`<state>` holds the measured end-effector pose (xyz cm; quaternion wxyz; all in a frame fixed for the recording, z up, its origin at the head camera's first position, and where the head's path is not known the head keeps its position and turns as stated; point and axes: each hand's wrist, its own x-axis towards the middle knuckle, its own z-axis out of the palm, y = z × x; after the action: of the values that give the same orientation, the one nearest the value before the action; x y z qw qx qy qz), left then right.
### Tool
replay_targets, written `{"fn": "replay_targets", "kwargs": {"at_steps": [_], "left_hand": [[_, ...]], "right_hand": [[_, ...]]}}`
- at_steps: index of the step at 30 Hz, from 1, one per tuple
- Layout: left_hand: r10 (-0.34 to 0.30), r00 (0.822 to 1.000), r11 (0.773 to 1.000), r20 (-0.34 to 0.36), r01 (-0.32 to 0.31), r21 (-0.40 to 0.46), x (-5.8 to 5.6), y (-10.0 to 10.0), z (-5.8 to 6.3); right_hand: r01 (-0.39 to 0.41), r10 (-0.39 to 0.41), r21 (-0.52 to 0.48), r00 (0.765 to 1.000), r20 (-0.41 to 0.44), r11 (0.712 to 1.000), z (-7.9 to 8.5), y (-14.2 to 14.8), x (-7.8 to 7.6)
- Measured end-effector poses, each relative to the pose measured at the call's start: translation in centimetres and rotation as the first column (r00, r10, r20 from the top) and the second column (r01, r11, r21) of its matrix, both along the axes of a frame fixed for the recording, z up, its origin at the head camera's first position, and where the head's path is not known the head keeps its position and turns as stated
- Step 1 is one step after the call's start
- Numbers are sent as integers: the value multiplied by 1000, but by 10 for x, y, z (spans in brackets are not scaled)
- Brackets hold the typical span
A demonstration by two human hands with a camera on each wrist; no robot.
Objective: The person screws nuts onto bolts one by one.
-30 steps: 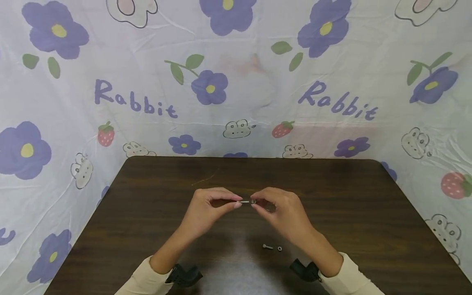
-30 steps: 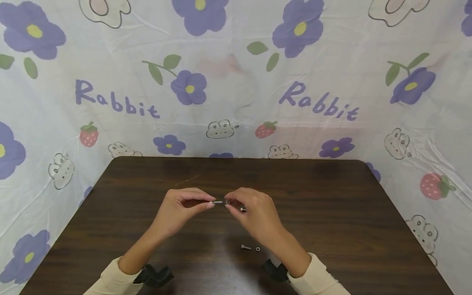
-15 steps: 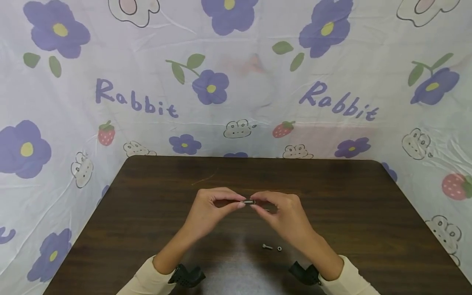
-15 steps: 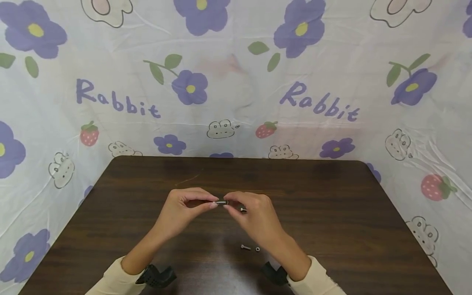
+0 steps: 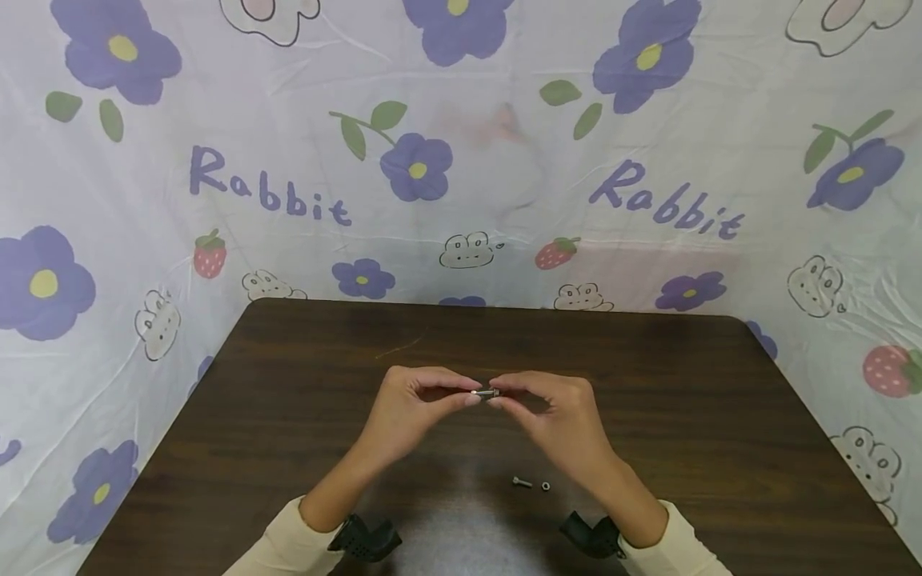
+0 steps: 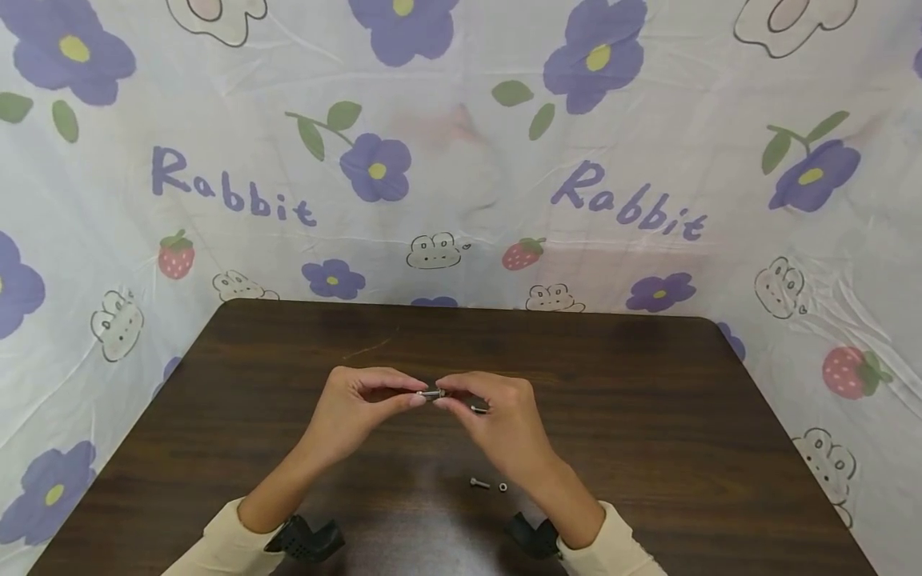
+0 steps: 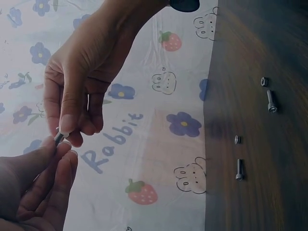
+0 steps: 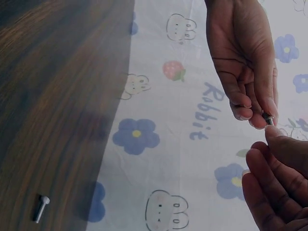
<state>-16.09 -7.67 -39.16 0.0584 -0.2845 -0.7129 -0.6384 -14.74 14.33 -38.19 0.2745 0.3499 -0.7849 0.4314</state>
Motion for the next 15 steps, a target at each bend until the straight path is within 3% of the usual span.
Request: {"fn": "replay_targets", "kwargs": {"at_steps": [15], "left_hand": [[66, 997, 998, -50, -65, 23, 3, 3, 5]], "right_hand": [[-41, 47, -104, 997, 61, 994, 0, -1, 1]]}}
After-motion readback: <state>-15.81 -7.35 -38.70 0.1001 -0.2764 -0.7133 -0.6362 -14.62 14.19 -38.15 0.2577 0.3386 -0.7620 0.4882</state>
